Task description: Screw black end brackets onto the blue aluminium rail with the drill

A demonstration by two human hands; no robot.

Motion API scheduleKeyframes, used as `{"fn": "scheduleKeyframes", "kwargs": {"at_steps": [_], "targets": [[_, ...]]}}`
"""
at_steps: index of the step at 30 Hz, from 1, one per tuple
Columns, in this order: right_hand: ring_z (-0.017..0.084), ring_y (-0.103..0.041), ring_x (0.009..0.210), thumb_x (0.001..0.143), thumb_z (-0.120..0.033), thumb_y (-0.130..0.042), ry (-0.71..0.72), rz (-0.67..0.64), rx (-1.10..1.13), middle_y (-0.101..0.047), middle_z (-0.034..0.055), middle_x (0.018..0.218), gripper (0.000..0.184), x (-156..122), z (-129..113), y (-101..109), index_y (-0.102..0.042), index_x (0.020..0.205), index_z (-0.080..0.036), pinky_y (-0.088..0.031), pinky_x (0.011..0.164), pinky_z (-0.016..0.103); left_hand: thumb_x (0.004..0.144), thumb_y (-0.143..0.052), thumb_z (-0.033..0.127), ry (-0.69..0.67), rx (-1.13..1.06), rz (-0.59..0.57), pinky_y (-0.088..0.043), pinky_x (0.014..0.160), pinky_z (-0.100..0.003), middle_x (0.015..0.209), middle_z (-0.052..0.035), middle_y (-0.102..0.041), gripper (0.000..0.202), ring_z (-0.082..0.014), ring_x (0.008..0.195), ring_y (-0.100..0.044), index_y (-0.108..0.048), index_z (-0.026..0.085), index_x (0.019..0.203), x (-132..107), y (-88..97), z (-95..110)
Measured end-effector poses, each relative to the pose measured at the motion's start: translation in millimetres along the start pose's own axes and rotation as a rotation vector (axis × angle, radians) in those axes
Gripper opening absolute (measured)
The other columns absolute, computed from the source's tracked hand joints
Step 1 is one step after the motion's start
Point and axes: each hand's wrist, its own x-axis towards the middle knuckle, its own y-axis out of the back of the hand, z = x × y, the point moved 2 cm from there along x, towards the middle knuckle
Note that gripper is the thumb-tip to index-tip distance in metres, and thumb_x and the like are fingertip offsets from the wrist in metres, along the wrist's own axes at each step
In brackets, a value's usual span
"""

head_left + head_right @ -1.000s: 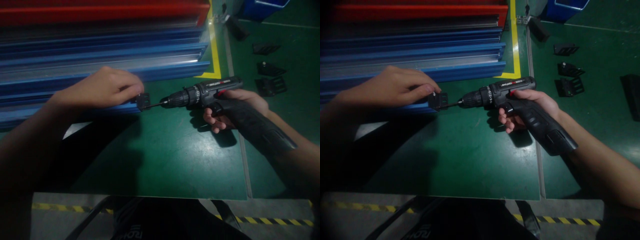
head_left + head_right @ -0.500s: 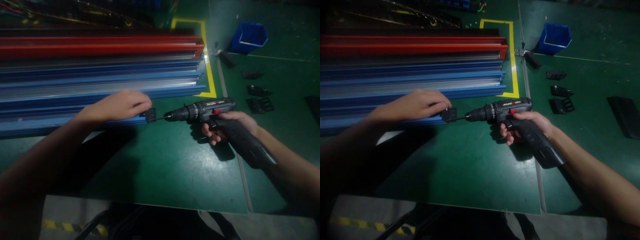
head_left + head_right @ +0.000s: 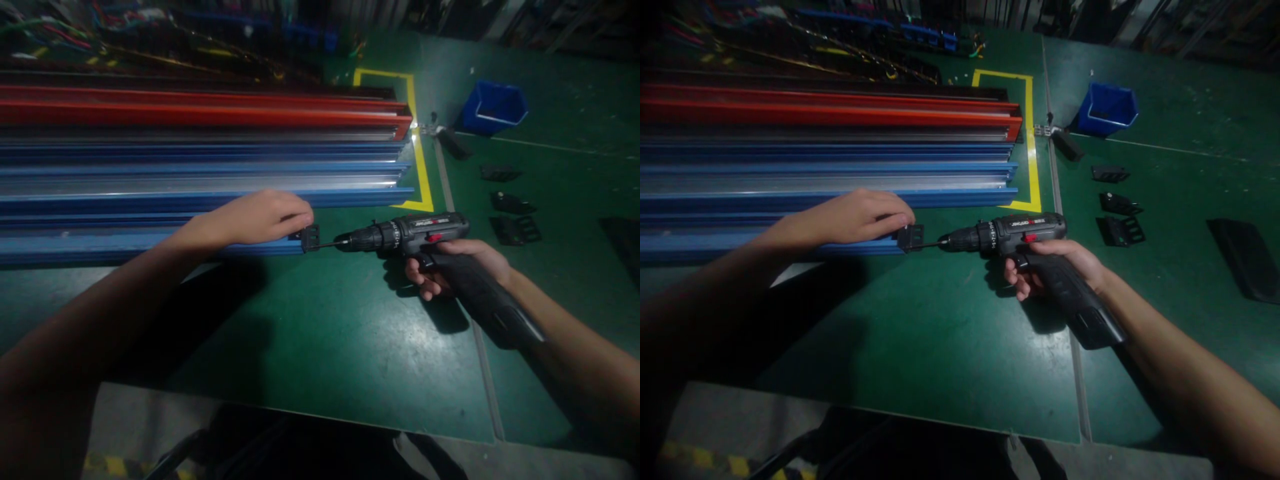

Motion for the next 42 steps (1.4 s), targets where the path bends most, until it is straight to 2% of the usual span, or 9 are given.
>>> {"fn": "scheduleKeyframes", "kwargs": {"at_steps": [9,18,27,30,36,42], "targets": [[0.022,-0.073,0.091,0.092,-0.043,-0.068,-0.017,0.03,0.038,-0.074,0.0132,0.106,0.041,0.4,1.3,-1.9,-0.067,0.117,-0.01,-0.06,0.092,0.037,0.109,-0.04,0.044,-0.021,0.018,0.011,-0.05,0.083,-0.03,0.1,-0.0046,-0.078,0.043,-0.0196,0.091,-0.072,-0.075,0.021,0.1,0.2,-2.6,-3.2],[0.019,-0.072,0.085,0.091,-0.038,-0.068,-0.014,0.019,0.086,-0.074,0.013,0.105,0.041,1.0,0.8,-7.2,-0.064,0.12,-0.009,-0.06,0.09,0.036,0.109,-0.04,0.044,-0.025,0.026,0.008,-0.049,0.083,-0.03,0.098,-0.0046,-0.077,0.043,-0.0193,0.088,-0.07,-0.077,0.021,0.102,-0.5,-1.5,-2.7],[0.021,-0.072,0.092,0.093,-0.038,-0.067,-0.01,0.01,0.085,-0.073,0.0127,0.107,0.04,0.7,0.6,-4.4,-0.064,0.121,-0.01,-0.06,0.09,0.037,0.109,-0.041,0.043,-0.032,0.025,0.009,-0.049,0.08,-0.03,0.096,-0.0042,-0.077,0.042,-0.019,0.087,-0.07,-0.076,0.022,0.101,-1.0,-3.1,-5.0],[0.021,-0.072,0.094,0.093,-0.037,-0.067,-0.006,-0.009,0.09,-0.073,0.0123,0.108,0.04,1.0,1.1,-3.4,-0.063,0.122,-0.01,-0.06,0.092,0.038,0.109,-0.04,0.043,-0.034,0.021,0.007,-0.049,0.081,-0.03,0.098,-0.0044,-0.077,0.042,-0.0192,0.088,-0.07,-0.076,0.021,0.101,-0.8,-2.8,-4.7],[0.023,-0.073,0.1,0.098,-0.036,-0.062,0.023,-0.121,0.131,-0.073,0.0175,0.113,0.043,2.9,2.2,-3.0,-0.062,0.127,-0.004,-0.059,0.097,0.038,0.109,-0.041,0.042,-0.029,0.016,0.005,-0.049,0.08,-0.03,0.096,-0.0045,-0.077,0.041,-0.0193,0.087,-0.07,-0.076,0.021,0.101,-1.3,-2.5,-4.4],[0.023,-0.073,0.099,0.099,-0.036,-0.061,0.025,-0.132,0.112,-0.072,0.018,0.112,0.042,3.1,1.5,-3.2,-0.063,0.126,-0.004,-0.059,0.097,0.038,0.109,-0.04,0.043,-0.043,0.03,0.004,-0.05,0.081,-0.029,0.099,-0.0045,-0.077,0.041,-0.0194,0.089,-0.071,-0.075,0.022,0.1,-0.6,-2.1,-4.1]]}}
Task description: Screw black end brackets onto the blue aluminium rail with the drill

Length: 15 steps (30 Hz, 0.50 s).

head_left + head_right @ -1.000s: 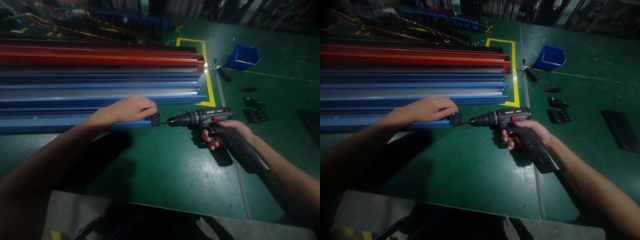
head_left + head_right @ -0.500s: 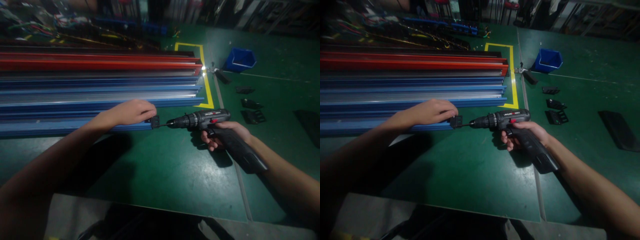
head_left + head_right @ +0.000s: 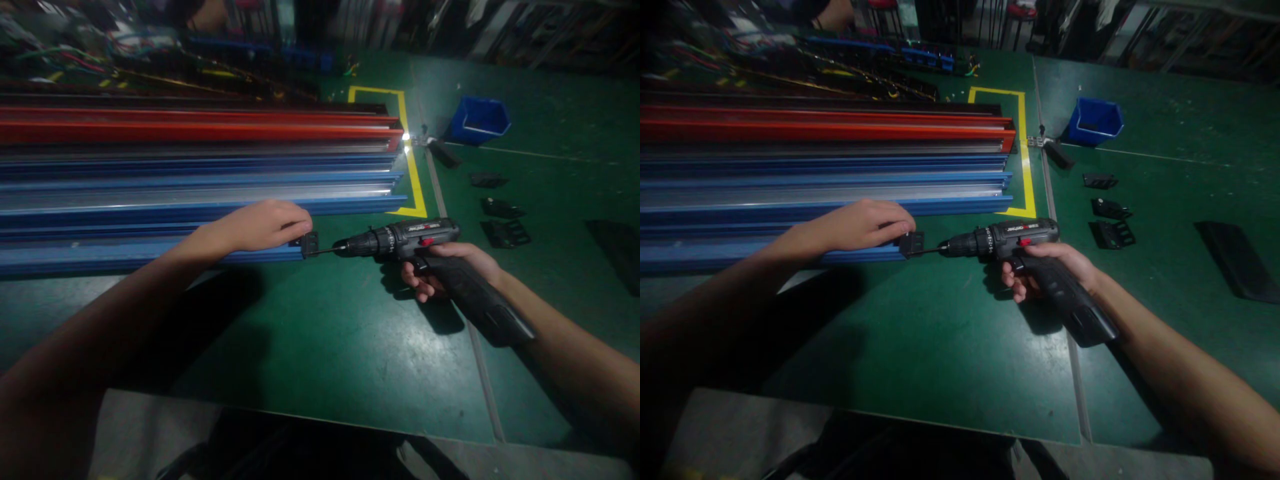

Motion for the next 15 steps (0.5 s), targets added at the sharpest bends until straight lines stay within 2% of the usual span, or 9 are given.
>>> {"fn": "scheduleKeyframes", "kwargs": {"at_steps": [15], "targets": [[0.023,-0.075,0.101,0.095,-0.029,-0.063,-0.005,-0.015,-0.04,-0.075,0.0178,0.116,0.041,-2.1,0.0,-1.2,-0.066,0.126,-0.002,-0.058,0.101,0.036,0.11,-0.04,0.043,0.013,-0.021,-0.009,-0.049,0.082,-0.03,0.098,-0.0048,-0.077,0.041,-0.0193,0.089,-0.071,-0.074,0.021,0.101,0.1,0.5,1.1]]}}
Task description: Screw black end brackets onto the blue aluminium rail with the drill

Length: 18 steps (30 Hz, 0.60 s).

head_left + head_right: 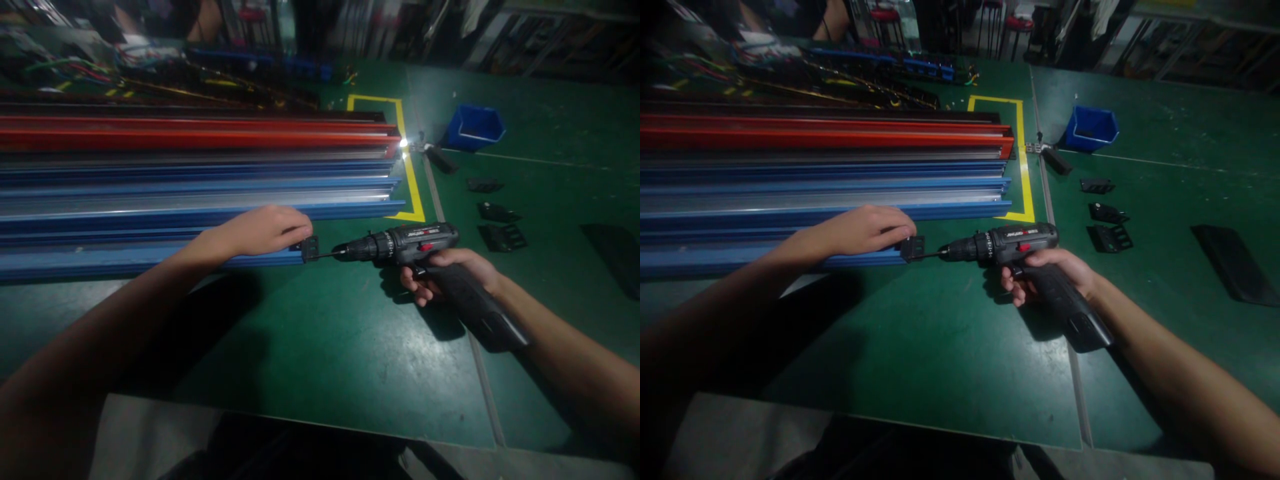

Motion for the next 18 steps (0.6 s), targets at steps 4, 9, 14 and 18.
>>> {"fn": "scheduleKeyframes", "kwargs": {"at_steps": [4,9,14,18], "targets": [[0.022,-0.075,0.101,0.095,-0.028,-0.065,-0.008,0.008,0.008,-0.075,0.0179,0.116,0.041,-0.6,0.3,0.2,-0.066,0.126,-0.001,-0.058,0.101,0.036,0.11,-0.039,0.044,-0.012,0.007,0.01,-0.049,0.082,-0.029,0.099,-0.0046,-0.077,0.042,-0.0189,0.089,-0.071,-0.073,0.021,0.1,0.2,0.3,0.7],[0.022,-0.075,0.103,0.096,-0.028,-0.062,0.01,-0.044,-0.001,-0.075,0.0163,0.119,0.043,1.2,1.0,2.1,-0.067,0.129,-0.001,-0.057,0.102,0.036,0.111,-0.038,0.046,0.001,0.011,0.001,-0.049,0.084,-0.029,0.099,-0.0046,-0.077,0.045,-0.0192,0.09,-0.07,-0.074,0.02,0.1,0.1,-0.9,-0.1],[0.022,-0.075,0.105,0.097,-0.028,-0.061,0.017,-0.072,0.001,-0.075,0.0162,0.121,0.044,1.6,1.0,2.3,-0.068,0.13,-0.001,-0.057,0.103,0.036,0.111,-0.039,0.046,0.014,0.005,0.001,-0.048,0.084,-0.029,0.1,-0.0051,-0.077,0.046,-0.019,0.091,-0.07,-0.075,0.019,0.102,0.1,-1.2,-0.3],[0.022,-0.075,0.105,0.097,-0.027,-0.061,0.007,-0.053,0.01,-0.075,0.0162,0.121,0.043,0.8,0.7,0.5,-0.068,0.13,-0.001,-0.057,0.103,0.036,0.11,-0.039,0.045,0.002,0.003,0.007,-0.048,0.083,-0.029,0.099,-0.0048,-0.077,0.044,-0.0187,0.09,-0.069,-0.075,0.02,0.102,0.1,-0.6,0.3]]}}
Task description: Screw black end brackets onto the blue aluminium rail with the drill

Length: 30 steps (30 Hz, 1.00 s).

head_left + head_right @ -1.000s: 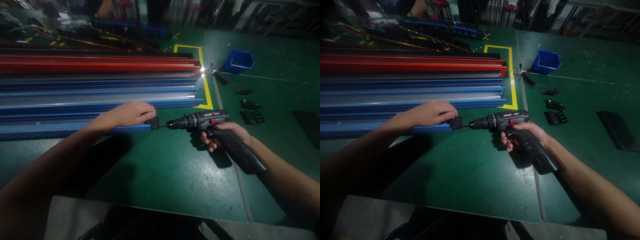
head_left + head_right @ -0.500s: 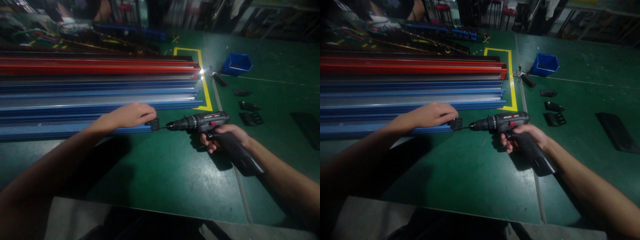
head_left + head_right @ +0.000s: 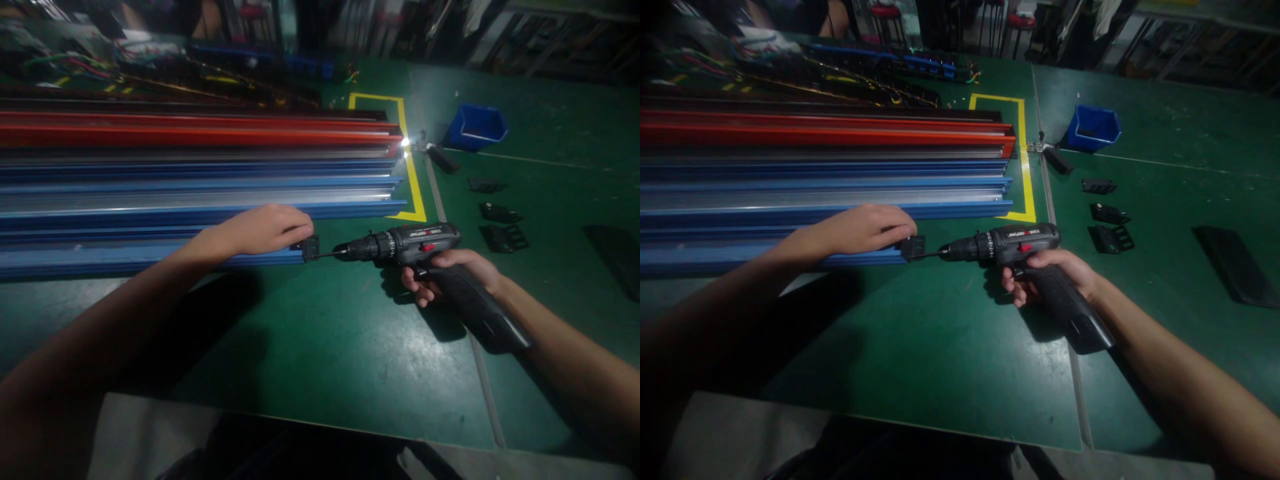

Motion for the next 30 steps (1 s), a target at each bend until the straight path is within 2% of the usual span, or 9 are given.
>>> {"fn": "scheduleKeyframes", "kwargs": {"at_steps": [30], "targets": [[0.023,-0.076,0.103,0.096,-0.03,-0.063,0.0,0.022,0.015,-0.075,0.0174,0.119,0.044,0.0,0.8,-0.7,-0.068,0.128,0.0,-0.058,0.101,0.037,0.11,-0.039,0.044,0.005,-0.003,-0.007,-0.048,0.085,-0.029,0.098,-0.0048,-0.077,0.044,-0.0189,0.089,-0.069,-0.074,0.02,0.101,0.7,0.9,1.3]]}}
